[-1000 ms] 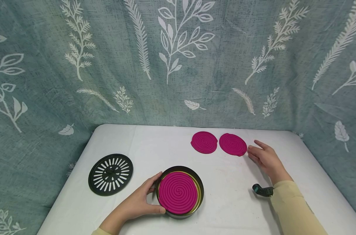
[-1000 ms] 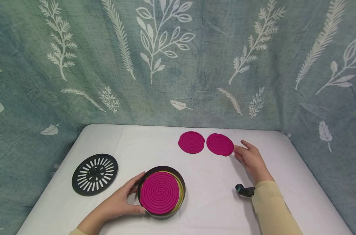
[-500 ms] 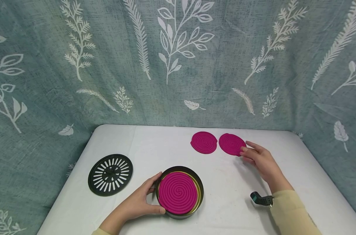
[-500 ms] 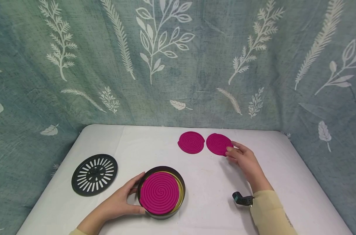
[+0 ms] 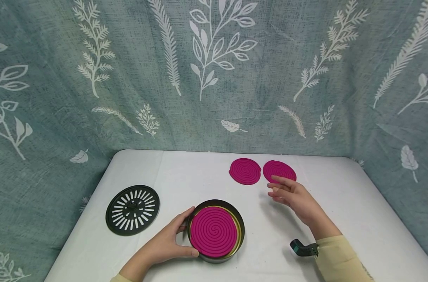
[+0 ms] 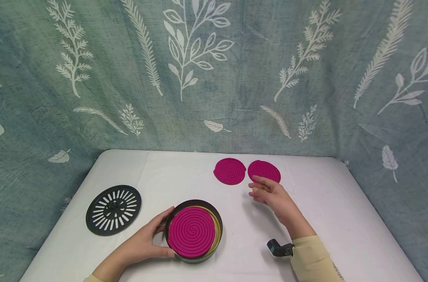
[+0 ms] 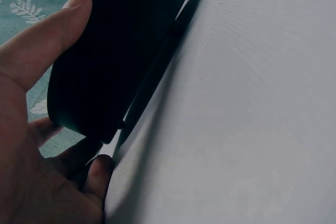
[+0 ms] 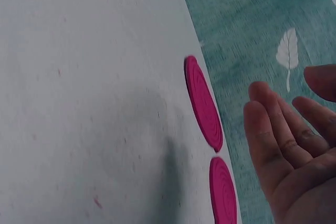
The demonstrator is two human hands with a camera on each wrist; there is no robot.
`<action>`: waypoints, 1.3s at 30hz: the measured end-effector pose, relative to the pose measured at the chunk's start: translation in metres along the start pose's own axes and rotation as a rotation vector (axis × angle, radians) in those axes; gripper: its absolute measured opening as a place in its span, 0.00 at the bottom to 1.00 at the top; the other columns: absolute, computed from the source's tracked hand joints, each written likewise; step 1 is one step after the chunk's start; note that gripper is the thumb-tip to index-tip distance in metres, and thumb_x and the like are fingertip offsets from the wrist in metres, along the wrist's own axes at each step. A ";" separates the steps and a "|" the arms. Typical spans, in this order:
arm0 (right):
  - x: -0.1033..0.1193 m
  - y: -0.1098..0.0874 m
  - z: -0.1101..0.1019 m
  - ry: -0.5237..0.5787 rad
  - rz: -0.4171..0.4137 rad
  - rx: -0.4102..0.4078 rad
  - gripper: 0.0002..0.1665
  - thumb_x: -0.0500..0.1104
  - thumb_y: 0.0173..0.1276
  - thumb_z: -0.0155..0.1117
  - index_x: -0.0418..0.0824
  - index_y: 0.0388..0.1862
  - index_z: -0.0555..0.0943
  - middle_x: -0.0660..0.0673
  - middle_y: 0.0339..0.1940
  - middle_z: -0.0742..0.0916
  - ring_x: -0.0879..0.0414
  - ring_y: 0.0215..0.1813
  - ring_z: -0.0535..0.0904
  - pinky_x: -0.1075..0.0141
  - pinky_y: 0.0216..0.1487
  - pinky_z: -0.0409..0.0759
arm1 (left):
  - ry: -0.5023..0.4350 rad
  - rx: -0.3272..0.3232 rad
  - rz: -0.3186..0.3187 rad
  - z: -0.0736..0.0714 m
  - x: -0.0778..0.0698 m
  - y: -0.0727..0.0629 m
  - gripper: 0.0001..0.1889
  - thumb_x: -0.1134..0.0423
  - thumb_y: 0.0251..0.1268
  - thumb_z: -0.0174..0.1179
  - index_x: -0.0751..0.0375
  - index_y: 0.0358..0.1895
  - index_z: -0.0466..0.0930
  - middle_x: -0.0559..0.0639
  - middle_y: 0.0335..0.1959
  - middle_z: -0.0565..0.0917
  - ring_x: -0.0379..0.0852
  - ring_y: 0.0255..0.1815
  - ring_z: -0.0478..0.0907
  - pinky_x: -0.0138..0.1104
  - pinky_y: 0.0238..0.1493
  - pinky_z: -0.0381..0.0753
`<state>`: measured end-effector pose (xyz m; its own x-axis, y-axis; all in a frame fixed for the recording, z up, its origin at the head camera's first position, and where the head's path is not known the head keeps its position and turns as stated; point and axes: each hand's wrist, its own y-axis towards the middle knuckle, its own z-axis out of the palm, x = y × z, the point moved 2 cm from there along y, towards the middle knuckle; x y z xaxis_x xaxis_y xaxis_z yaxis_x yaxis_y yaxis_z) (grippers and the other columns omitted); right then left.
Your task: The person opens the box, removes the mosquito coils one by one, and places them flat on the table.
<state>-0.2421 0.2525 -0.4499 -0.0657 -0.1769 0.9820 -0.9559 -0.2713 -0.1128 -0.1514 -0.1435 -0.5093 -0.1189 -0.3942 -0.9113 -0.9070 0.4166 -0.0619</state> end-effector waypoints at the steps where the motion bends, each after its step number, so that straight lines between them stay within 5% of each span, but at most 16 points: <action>1: 0.001 0.000 0.004 -0.005 -0.004 0.016 0.35 0.41 0.75 0.59 0.32 0.75 0.60 0.26 0.68 0.71 0.38 0.61 0.77 0.62 0.57 0.81 | 0.001 0.000 0.001 0.000 0.000 0.000 0.61 0.40 0.38 0.79 0.40 0.79 0.52 0.45 0.75 0.60 0.49 0.68 0.67 0.49 0.70 0.67; 13: 0.009 0.002 0.042 -0.030 0.000 0.123 0.32 0.40 0.73 0.62 0.31 0.71 0.66 0.27 0.63 0.76 0.34 0.58 0.78 0.61 0.54 0.83 | 0.009 0.001 0.010 0.000 -0.001 0.000 0.61 0.40 0.37 0.80 0.40 0.79 0.52 0.44 0.76 0.59 0.47 0.69 0.66 0.47 0.70 0.67; 30: 0.019 0.009 0.085 -0.031 -0.030 0.286 0.24 0.41 0.73 0.62 0.32 0.65 0.75 0.29 0.61 0.78 0.41 0.58 0.80 0.59 0.58 0.81 | 0.007 -0.001 0.021 0.000 0.000 0.001 0.61 0.40 0.38 0.79 0.41 0.79 0.52 0.43 0.75 0.60 0.46 0.70 0.65 0.45 0.70 0.67; 39: 0.026 0.006 0.109 -0.225 -0.040 0.309 0.23 0.46 0.73 0.63 0.40 0.64 0.78 0.42 0.58 0.83 0.53 0.58 0.80 0.60 0.60 0.79 | 0.011 0.000 0.014 0.000 0.000 0.000 0.61 0.40 0.39 0.79 0.40 0.79 0.52 0.43 0.75 0.60 0.46 0.69 0.66 0.45 0.70 0.68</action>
<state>-0.2187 0.1430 -0.4416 0.0671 -0.3541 0.9328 -0.8229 -0.5483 -0.1489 -0.1514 -0.1434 -0.5090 -0.1364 -0.3972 -0.9075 -0.9050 0.4226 -0.0489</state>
